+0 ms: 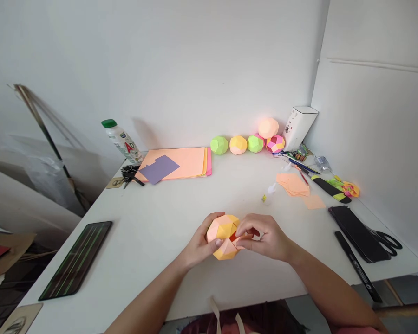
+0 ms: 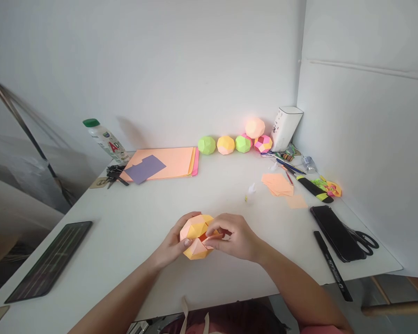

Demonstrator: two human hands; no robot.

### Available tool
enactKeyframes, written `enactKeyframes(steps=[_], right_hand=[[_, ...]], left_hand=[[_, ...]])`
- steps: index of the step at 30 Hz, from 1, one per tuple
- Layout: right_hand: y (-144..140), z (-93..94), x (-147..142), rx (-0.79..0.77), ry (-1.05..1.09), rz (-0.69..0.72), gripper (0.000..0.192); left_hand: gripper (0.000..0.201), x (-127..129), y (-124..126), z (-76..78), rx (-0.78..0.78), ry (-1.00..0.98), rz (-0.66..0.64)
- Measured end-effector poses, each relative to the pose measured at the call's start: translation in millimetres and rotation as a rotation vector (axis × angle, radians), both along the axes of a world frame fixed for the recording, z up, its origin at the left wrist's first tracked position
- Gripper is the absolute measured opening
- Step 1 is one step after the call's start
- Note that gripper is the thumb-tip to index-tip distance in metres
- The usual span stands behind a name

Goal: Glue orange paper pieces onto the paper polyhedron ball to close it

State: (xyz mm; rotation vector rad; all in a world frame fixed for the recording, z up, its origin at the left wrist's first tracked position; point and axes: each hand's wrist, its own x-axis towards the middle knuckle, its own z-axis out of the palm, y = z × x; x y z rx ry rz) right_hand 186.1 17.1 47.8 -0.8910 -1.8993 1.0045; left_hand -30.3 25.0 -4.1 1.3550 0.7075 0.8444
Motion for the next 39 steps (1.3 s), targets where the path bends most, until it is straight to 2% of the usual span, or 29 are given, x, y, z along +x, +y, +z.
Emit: enactKeyframes(steps=[3, 6, 12, 15, 19, 23, 27, 33, 39], right_hand=[[2, 2.6, 1, -0.021, 0.079, -0.051, 0.017], [3, 3.2, 2, -0.105, 0.167, -0.101, 0.018], [6, -6.1, 1, -0.468, 0.406, -0.159, 0.030], [8, -11.6, 0, -0.592, 0.421, -0.191, 0.029], [7, -13.3, -3, -0.683, 0.396, -0.159, 0.028], [7, -10.1, -6, -0.731, 0.414, -0.121, 0.031], [8, -8.5, -6, -0.709, 0.346, -0.135, 0.033], [7, -11.2, -4, -0.654, 0.249, -0.152, 0.031], [6, -6.1, -7, -0.686, 0.267, -0.139, 0.032]], left_hand=[[0.062, 1, -2, -1.0, -0.027, -0.034, 0.033], [0.062, 1, -4, -2.4, -0.044, -0.060, 0.077], [0.067, 2, -7, -4.7, -0.054, -0.063, 0.224], [0.071, 3, -8, -7.3, -0.005, -0.041, 0.296], [0.073, 4, -8, -12.6, 0.150, 0.023, 0.383], [0.069, 5, -7, -14.3, 0.218, 0.004, 0.349], [0.067, 5, -6, -12.0, 0.232, 0.017, 0.322], [0.063, 3, -6, -9.0, 0.159, 0.013, 0.256], [0.078, 4, -4, -8.6, 0.149, 0.028, 0.270]])
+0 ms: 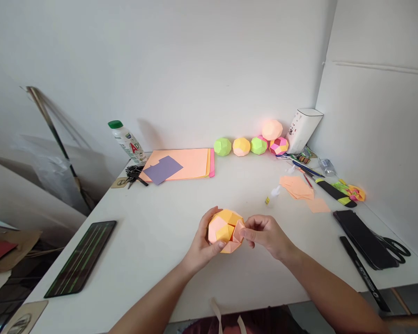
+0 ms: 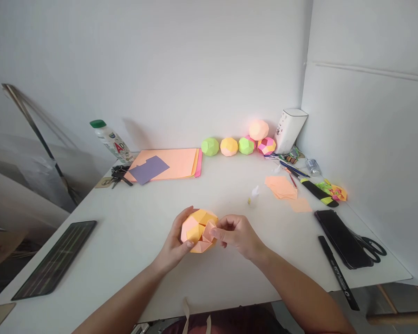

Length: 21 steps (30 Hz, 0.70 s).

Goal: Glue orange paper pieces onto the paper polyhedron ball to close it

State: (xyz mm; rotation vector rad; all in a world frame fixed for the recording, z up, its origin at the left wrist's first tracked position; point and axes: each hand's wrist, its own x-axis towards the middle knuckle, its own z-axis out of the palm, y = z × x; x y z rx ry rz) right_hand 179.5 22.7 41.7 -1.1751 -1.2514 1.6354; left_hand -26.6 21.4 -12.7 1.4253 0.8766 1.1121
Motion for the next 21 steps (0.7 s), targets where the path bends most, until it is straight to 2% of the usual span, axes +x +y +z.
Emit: enactKeyframes(steps=[4, 11, 21], right_hand=[[0.7, 1.6, 0.4, -0.001, 0.006, 0.013, 0.033], [0.5, -0.8, 2.1, -0.014, 0.014, 0.041, 0.033], [0.7, 1.8, 3.2, -0.040, 0.025, 0.074, 0.035]], left_hand=[[0.087, 0.1, 1.7, -3.1, -0.005, -0.041, -0.039], [0.076, 0.9, 2.6, -2.4, 0.078, 0.002, -0.009], [0.079, 1.2, 4.1, 4.6, 0.212, 0.118, -0.012]])
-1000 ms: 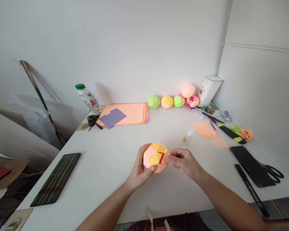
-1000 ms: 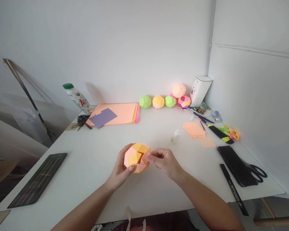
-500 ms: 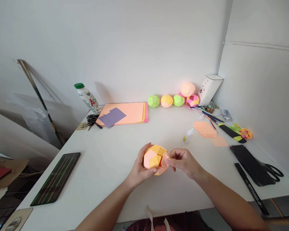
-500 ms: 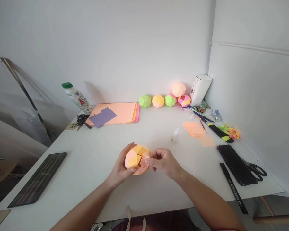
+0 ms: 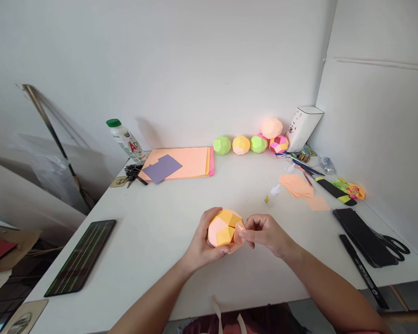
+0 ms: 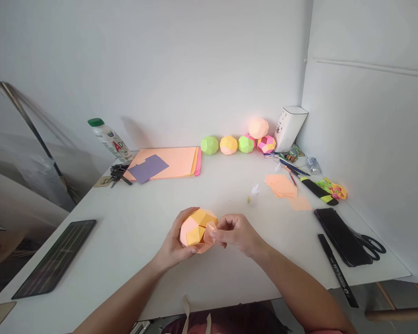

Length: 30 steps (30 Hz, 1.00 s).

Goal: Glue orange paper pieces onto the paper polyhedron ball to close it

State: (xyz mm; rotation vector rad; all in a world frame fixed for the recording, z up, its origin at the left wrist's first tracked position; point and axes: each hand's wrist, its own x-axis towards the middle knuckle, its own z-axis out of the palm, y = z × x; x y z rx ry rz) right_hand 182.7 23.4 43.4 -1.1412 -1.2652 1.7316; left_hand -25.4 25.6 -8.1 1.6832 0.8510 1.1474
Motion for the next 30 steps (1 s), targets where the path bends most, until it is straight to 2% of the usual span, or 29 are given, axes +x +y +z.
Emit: enactKeyframes(steps=[16, 21, 30], right_hand=[[1.5, 0.4, 1.2, 0.008, 0.012, 0.046, 0.034], [3.1, -1.6, -0.4, 0.033, 0.007, 0.036, 0.033], [3.6, -4.0, -1.8, -0.013, 0.033, 0.014, 0.039]], left_hand=[[0.074, -1.8, 2.3, -4.0, 0.196, 0.103, 0.092], [0.072, -1.7, 2.2, -5.7, 0.189, 0.083, 0.090], [0.072, -0.7, 2.4, -5.8, 0.156, 0.070, 0.088]])
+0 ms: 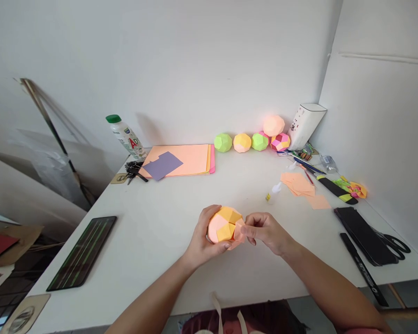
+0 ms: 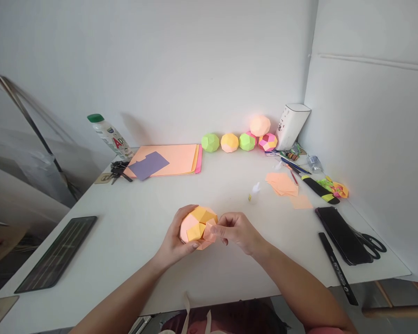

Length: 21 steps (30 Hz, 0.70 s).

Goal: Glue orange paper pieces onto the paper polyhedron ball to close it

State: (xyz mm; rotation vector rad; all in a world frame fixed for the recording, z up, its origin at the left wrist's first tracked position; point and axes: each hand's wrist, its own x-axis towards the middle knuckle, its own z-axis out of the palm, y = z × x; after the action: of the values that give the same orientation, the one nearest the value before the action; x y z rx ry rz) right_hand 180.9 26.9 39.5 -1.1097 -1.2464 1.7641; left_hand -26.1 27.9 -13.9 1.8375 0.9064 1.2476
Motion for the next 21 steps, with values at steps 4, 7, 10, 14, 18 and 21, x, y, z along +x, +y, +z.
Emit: enactKeyframes(steps=[4, 7, 10, 14, 18, 21], right_hand=[[-1, -0.7, 0, 0.018, 0.000, -0.003, 0.038], [-2, -0.7, 0, 0.033, -0.005, -0.002, 0.037], [-3, -1.3, 0, 0.041, 0.000, 0.006, 0.034], [-4, -3.6, -1, 0.075, -0.015, -0.008, 0.029], [-5, -5.5, -4, 0.103, -0.015, -0.053, 0.029], [-7, -5.7, -7, 0.070, 0.040, -0.052, 0.028]], left_hand=[[0.071, 0, 0, 0.4, 0.033, 0.018, 0.009], [0.072, -1, 1, 0.2, 0.056, 0.036, 0.014], [0.073, -2, 2, -0.6, 0.062, 0.040, 0.013], [0.075, -2, 1, -3.2, 0.079, 0.040, 0.024], [0.078, 1, 0, -9.3, 0.165, 0.048, 0.098], [0.081, 2, 0, -14.5, 0.219, 0.066, 0.183]])
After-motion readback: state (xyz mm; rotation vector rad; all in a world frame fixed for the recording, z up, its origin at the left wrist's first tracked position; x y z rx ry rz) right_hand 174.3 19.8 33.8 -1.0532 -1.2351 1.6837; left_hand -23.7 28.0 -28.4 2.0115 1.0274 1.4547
